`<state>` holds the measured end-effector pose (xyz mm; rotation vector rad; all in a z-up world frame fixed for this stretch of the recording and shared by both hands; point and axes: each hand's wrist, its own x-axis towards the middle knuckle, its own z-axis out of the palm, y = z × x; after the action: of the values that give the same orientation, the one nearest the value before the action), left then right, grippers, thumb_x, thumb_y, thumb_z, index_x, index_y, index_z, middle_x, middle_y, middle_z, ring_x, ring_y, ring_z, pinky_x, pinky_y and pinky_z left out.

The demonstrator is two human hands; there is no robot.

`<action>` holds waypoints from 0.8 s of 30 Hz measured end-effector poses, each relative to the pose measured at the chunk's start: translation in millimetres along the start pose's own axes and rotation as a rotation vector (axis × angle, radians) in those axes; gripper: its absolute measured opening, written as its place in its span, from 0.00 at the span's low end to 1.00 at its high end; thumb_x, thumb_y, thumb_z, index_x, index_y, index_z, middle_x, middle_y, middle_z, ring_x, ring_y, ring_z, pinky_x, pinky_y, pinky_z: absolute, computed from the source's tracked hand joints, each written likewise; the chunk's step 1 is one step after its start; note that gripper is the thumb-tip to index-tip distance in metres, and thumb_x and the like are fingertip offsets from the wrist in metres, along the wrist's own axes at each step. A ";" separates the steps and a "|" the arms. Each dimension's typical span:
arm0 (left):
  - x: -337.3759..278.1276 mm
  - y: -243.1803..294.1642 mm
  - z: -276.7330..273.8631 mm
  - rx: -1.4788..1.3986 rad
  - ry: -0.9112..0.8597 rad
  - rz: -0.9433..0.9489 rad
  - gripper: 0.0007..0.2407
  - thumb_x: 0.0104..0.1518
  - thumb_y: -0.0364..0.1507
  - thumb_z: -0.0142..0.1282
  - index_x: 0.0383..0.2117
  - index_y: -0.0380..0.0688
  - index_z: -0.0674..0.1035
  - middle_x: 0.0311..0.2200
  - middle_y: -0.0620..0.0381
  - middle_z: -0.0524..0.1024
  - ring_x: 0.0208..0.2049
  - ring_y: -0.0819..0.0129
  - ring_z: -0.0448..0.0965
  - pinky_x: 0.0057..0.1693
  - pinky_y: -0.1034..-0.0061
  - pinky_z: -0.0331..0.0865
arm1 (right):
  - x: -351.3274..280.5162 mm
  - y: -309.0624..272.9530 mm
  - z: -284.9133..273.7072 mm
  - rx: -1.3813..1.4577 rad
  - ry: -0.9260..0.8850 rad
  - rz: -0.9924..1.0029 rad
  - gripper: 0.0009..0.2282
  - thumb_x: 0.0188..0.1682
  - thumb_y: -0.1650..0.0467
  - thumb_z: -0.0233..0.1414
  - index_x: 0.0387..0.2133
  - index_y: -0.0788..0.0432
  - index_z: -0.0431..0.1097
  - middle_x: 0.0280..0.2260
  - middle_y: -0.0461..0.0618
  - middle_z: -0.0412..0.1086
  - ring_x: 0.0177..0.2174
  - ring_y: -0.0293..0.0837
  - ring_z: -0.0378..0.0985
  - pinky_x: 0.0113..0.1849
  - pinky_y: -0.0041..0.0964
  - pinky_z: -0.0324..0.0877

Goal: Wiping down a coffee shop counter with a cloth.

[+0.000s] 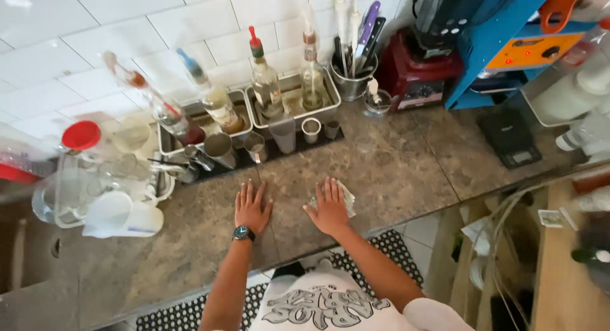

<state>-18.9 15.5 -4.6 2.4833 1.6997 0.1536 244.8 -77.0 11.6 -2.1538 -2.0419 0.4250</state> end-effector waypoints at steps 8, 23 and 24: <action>0.6 -4.3 -17.4 0.087 -0.131 -0.086 0.29 0.64 0.59 0.32 0.73 0.78 0.53 0.76 0.56 0.48 0.77 0.55 0.43 0.78 0.58 0.40 | -0.6 127.1 -40.8 0.034 0.245 0.205 0.32 0.51 0.53 0.51 0.65 0.58 0.61 0.67 0.68 0.56 0.66 0.71 0.56 0.63 0.68 0.52; 5.8 -17.6 6.0 0.045 -0.038 -0.077 0.31 0.61 0.59 0.36 0.72 0.70 0.57 0.76 0.61 0.43 0.76 0.56 0.39 0.74 0.58 0.40 | -43.2 67.1 -5.2 0.070 -0.088 -0.036 0.32 0.57 0.47 0.33 0.73 0.44 0.43 0.74 0.49 0.26 0.70 0.61 0.17 0.63 0.67 0.26; 6.5 -18.5 8.0 0.046 -0.032 -0.075 0.31 0.61 0.59 0.36 0.72 0.70 0.57 0.76 0.61 0.43 0.76 0.56 0.39 0.74 0.58 0.40 | -42.8 76.2 -18.6 0.069 -0.082 -0.038 0.32 0.57 0.47 0.33 0.73 0.44 0.43 0.74 0.49 0.26 0.70 0.61 0.17 0.63 0.67 0.26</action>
<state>-32.3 27.8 -15.5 2.4351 1.8006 0.0674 321.5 -123.0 11.3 -2.0878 -2.0740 0.5787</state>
